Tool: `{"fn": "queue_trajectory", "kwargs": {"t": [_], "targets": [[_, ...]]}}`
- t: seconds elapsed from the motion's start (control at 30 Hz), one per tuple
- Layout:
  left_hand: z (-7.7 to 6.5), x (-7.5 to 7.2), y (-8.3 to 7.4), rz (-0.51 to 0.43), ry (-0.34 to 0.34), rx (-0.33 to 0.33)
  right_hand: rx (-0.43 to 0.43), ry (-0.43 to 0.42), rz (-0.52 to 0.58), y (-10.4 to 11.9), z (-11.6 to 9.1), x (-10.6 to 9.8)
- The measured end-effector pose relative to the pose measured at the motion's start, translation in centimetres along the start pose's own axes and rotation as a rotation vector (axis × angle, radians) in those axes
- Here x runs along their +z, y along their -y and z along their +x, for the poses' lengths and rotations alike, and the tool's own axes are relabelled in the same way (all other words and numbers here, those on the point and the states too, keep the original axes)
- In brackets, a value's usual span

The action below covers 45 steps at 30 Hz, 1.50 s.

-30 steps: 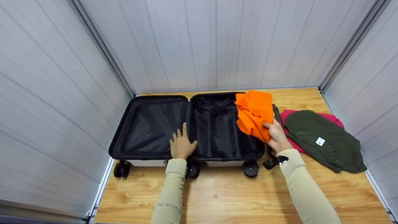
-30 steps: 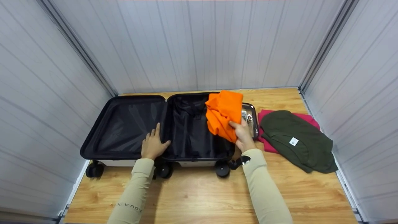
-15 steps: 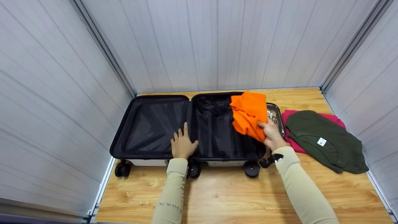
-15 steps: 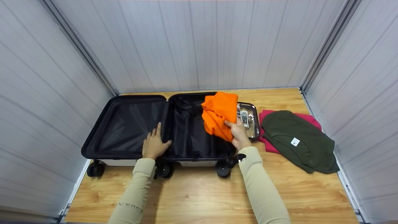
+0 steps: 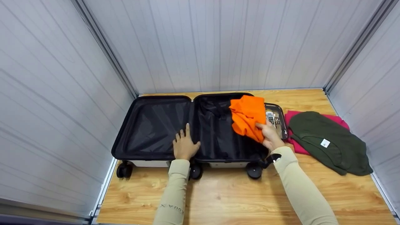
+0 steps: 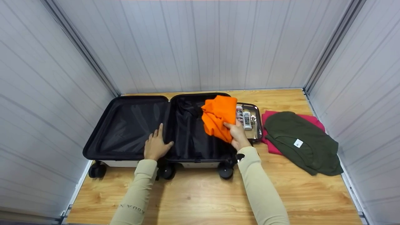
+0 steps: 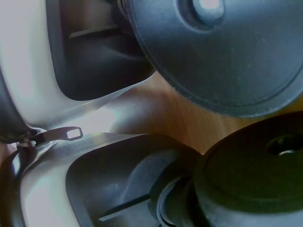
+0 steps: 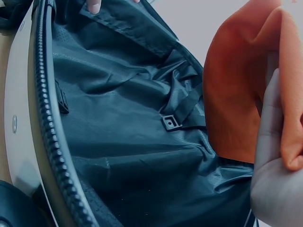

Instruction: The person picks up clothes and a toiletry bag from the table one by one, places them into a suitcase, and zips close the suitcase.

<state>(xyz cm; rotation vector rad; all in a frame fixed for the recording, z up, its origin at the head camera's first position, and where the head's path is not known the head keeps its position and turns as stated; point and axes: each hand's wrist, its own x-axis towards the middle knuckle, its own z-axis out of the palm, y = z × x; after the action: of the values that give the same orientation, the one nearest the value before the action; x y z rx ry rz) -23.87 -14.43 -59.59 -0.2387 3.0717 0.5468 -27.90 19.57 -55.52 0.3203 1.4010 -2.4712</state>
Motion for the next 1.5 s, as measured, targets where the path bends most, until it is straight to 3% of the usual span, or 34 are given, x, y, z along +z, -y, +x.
{"fn": "queue_trajectory", "kwargs": {"t": [0.23,0.73,1.5], "targets": [[-0.1,-0.1,-0.1,-0.003,-0.006,0.009,0.029,-0.001,0.032,-0.6,0.6,-0.2],[0.2,0.0,0.0,-0.001,-0.013,0.009,0.109,-0.050,-0.007,-1.9,1.9,0.5],[-0.1,0.0,-0.3,0.013,-0.019,0.007,0.028,-0.004,-0.148,-2.9,3.2,1.7]]}}
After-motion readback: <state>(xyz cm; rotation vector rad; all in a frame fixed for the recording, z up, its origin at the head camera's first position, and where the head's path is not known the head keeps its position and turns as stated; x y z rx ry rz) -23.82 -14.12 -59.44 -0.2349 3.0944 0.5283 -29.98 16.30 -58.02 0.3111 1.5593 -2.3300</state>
